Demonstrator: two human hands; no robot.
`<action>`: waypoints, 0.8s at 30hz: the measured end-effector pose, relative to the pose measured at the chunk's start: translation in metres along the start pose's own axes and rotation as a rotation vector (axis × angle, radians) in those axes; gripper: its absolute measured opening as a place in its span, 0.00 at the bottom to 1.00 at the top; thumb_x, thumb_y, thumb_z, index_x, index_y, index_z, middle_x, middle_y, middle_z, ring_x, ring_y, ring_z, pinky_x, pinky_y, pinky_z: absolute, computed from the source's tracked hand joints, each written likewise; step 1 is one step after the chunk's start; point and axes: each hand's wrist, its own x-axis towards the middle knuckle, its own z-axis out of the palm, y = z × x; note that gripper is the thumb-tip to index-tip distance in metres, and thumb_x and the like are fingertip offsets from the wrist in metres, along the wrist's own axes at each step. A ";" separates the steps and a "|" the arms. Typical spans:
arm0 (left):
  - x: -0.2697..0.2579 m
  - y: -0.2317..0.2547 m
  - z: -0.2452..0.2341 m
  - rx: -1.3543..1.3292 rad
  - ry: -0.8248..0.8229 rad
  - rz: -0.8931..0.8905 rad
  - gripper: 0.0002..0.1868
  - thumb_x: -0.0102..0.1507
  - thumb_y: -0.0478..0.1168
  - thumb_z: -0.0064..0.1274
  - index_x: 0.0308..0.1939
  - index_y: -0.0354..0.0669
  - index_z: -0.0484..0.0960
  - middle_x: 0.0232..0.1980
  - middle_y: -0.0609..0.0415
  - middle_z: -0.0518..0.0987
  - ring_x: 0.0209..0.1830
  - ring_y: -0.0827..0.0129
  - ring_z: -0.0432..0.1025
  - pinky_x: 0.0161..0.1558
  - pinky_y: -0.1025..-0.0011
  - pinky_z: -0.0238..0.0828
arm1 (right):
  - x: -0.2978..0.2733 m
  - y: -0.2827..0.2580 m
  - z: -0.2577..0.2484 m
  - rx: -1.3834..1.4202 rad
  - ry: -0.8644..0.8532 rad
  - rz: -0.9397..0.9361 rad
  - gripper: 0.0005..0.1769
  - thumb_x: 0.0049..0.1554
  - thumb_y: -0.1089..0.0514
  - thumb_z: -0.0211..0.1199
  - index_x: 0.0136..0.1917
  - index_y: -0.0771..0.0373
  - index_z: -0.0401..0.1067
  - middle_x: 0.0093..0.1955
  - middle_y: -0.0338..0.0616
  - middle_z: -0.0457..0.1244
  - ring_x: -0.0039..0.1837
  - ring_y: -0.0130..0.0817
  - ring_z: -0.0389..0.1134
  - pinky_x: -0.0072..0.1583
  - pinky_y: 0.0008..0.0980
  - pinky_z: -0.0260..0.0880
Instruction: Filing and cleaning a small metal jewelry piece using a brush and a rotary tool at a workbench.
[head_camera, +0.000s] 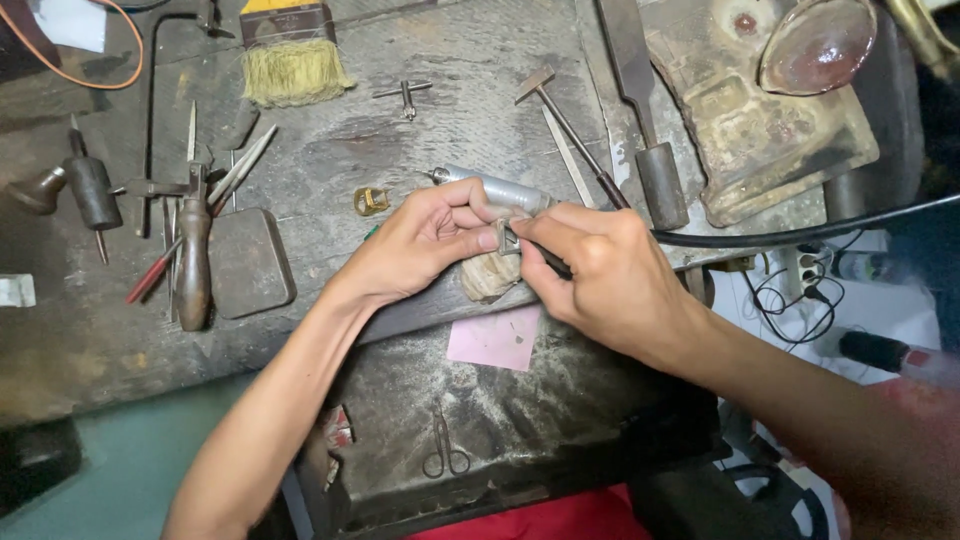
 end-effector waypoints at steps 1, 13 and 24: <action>0.000 0.000 0.000 -0.002 -0.002 0.000 0.05 0.68 0.31 0.54 0.46 0.37 0.74 0.48 0.42 0.86 0.44 0.74 0.79 0.53 0.70 0.78 | 0.001 0.000 -0.001 -0.002 -0.001 0.002 0.07 0.62 0.63 0.60 0.43 0.64 0.78 0.35 0.47 0.68 0.39 0.49 0.73 0.40 0.37 0.73; 0.002 -0.007 -0.002 0.029 0.009 0.047 0.04 0.68 0.29 0.54 0.43 0.38 0.75 0.45 0.43 0.86 0.42 0.77 0.76 0.51 0.73 0.77 | 0.022 0.001 -0.017 -0.182 -0.332 0.105 0.10 0.58 0.59 0.57 0.37 0.64 0.72 0.25 0.51 0.63 0.32 0.56 0.69 0.33 0.44 0.69; 0.003 -0.007 0.001 0.027 0.014 0.072 0.05 0.68 0.31 0.54 0.45 0.38 0.74 0.43 0.44 0.86 0.40 0.79 0.73 0.47 0.76 0.77 | 0.019 0.009 -0.015 -0.331 -0.344 -0.107 0.14 0.60 0.58 0.58 0.33 0.61 0.68 0.25 0.46 0.59 0.30 0.55 0.68 0.33 0.45 0.68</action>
